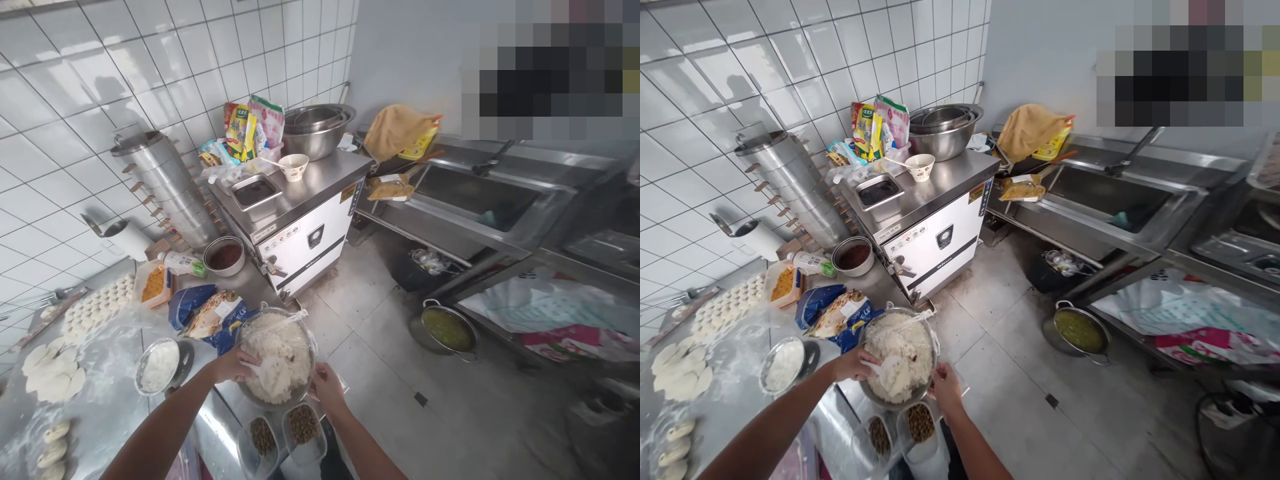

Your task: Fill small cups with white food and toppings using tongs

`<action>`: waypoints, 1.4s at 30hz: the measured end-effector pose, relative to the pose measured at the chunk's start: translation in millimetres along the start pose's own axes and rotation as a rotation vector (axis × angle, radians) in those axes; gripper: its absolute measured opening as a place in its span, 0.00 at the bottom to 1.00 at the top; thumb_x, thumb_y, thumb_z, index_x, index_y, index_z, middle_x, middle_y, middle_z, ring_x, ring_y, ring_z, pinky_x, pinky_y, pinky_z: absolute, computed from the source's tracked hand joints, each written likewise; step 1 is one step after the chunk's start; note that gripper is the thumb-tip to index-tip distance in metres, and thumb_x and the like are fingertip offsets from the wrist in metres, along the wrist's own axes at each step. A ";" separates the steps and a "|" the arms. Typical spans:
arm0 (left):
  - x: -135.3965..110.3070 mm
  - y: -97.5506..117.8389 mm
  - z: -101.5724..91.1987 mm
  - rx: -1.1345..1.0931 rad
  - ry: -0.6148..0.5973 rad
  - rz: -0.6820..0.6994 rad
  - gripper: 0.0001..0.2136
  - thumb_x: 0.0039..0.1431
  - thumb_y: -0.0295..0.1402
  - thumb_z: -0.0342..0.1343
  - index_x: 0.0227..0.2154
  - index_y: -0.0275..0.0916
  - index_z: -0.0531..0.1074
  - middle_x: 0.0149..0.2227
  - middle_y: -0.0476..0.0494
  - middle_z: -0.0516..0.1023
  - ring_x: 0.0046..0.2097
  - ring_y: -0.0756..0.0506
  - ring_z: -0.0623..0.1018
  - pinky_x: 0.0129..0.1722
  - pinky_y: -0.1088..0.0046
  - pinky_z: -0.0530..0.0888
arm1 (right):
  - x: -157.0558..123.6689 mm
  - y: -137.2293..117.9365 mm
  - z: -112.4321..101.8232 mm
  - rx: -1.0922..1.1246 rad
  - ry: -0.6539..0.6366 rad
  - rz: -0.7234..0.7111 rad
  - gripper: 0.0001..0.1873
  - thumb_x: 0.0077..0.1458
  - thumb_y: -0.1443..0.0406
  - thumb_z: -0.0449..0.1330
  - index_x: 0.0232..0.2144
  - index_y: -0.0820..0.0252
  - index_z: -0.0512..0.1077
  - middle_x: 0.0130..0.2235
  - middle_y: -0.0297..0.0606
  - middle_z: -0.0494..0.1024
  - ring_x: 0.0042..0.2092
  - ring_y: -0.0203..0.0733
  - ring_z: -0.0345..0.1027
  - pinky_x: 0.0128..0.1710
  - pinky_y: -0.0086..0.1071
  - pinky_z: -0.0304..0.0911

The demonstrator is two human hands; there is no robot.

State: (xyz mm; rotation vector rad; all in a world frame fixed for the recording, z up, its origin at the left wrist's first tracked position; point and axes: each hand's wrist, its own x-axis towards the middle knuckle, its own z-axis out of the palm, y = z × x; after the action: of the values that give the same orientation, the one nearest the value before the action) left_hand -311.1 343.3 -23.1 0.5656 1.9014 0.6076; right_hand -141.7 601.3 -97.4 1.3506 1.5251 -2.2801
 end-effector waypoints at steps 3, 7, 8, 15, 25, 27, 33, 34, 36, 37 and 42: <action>-37.5 -0.8 -2.5 -0.060 0.131 -0.005 0.20 0.69 0.46 0.56 0.54 0.36 0.72 0.38 0.47 0.79 0.32 0.50 0.78 0.33 0.70 0.79 | -0.1 0.0 -0.5 0.032 -0.027 0.046 0.10 0.65 0.59 0.62 0.42 0.62 0.74 0.35 0.32 0.78 0.30 0.36 0.73 0.31 0.34 0.74; -117.9 3.8 18.0 -0.039 0.371 -0.024 0.24 0.66 0.51 0.56 0.56 0.40 0.74 0.44 0.42 0.81 0.40 0.44 0.81 0.38 0.65 0.80 | -3.3 -1.6 -0.1 0.064 -0.049 0.056 0.11 0.65 0.59 0.62 0.42 0.62 0.74 0.35 0.33 0.78 0.31 0.37 0.74 0.32 0.34 0.75; -139.3 5.7 30.3 -0.016 0.435 -0.032 0.23 0.65 0.52 0.56 0.55 0.43 0.75 0.48 0.41 0.81 0.44 0.41 0.81 0.41 0.63 0.80 | -3.9 -1.6 0.1 0.071 -0.053 0.056 0.11 0.65 0.59 0.62 0.42 0.62 0.74 0.35 0.33 0.79 0.32 0.37 0.74 0.32 0.34 0.75; -208.5 18.7 148.8 0.222 0.639 -0.120 0.18 0.65 0.42 0.52 0.56 0.58 0.75 0.52 0.43 0.80 0.51 0.36 0.80 0.52 0.59 0.79 | -6.8 3.5 1.7 0.096 -0.070 0.060 0.11 0.65 0.60 0.63 0.44 0.62 0.74 0.38 0.34 0.79 0.34 0.38 0.75 0.34 0.36 0.76; -205.1 41.0 176.0 0.440 0.629 -0.174 0.22 0.61 0.34 0.53 0.58 0.58 0.72 0.52 0.44 0.80 0.48 0.38 0.81 0.48 0.59 0.79 | -17.5 8.1 4.0 0.113 -0.100 0.037 0.11 0.65 0.61 0.62 0.46 0.61 0.73 0.40 0.36 0.79 0.36 0.39 0.75 0.35 0.36 0.76; -201.6 50.5 170.6 0.463 0.614 -0.170 0.21 0.59 0.34 0.56 0.55 0.58 0.74 0.49 0.46 0.81 0.46 0.39 0.82 0.45 0.61 0.79 | -18.9 6.6 3.7 0.107 -0.097 0.036 0.11 0.65 0.60 0.62 0.45 0.62 0.73 0.40 0.35 0.79 0.35 0.38 0.75 0.35 0.36 0.76; -171.9 77.0 102.6 0.592 0.711 -0.152 0.19 0.70 0.32 0.47 0.61 0.54 0.68 0.54 0.45 0.77 0.51 0.42 0.79 0.50 0.63 0.76 | -20.8 1.1 -1.1 0.045 -0.139 0.059 0.12 0.65 0.59 0.62 0.46 0.61 0.74 0.40 0.36 0.79 0.36 0.39 0.75 0.35 0.37 0.76; -159.2 78.5 90.1 0.620 0.699 -0.153 0.18 0.70 0.32 0.49 0.60 0.51 0.69 0.52 0.45 0.78 0.50 0.43 0.79 0.50 0.62 0.76 | -20.5 1.1 -1.7 0.035 -0.149 0.062 0.12 0.65 0.59 0.62 0.46 0.61 0.74 0.40 0.36 0.79 0.35 0.39 0.75 0.35 0.37 0.76; -128.9 78.4 72.6 0.672 0.668 -0.185 0.13 0.69 0.33 0.54 0.54 0.43 0.73 0.49 0.44 0.78 0.48 0.44 0.79 0.49 0.61 0.77 | -18.9 1.6 -2.4 0.020 -0.167 0.066 0.12 0.65 0.60 0.62 0.46 0.61 0.73 0.39 0.36 0.79 0.35 0.39 0.75 0.35 0.37 0.76; -113.4 77.0 68.2 0.697 0.659 -0.212 0.12 0.69 0.34 0.56 0.52 0.40 0.74 0.48 0.44 0.78 0.47 0.44 0.79 0.48 0.61 0.78 | -17.6 2.1 -2.6 0.014 -0.175 0.064 0.12 0.65 0.60 0.62 0.46 0.61 0.73 0.39 0.35 0.79 0.35 0.39 0.75 0.35 0.37 0.76; -61.1 62.0 70.3 0.790 0.690 -0.400 0.13 0.68 0.37 0.59 0.49 0.36 0.74 0.48 0.42 0.78 0.45 0.45 0.80 0.44 0.62 0.80 | -8.4 3.6 -3.2 -0.010 -0.168 0.038 0.12 0.65 0.60 0.62 0.46 0.61 0.73 0.40 0.36 0.78 0.34 0.38 0.74 0.33 0.35 0.76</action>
State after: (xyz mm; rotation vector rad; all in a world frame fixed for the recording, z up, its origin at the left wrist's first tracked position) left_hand -216.5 363.5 33.1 0.4561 2.8248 -0.2958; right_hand -132.7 598.8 -94.4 1.1430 1.4435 -2.2935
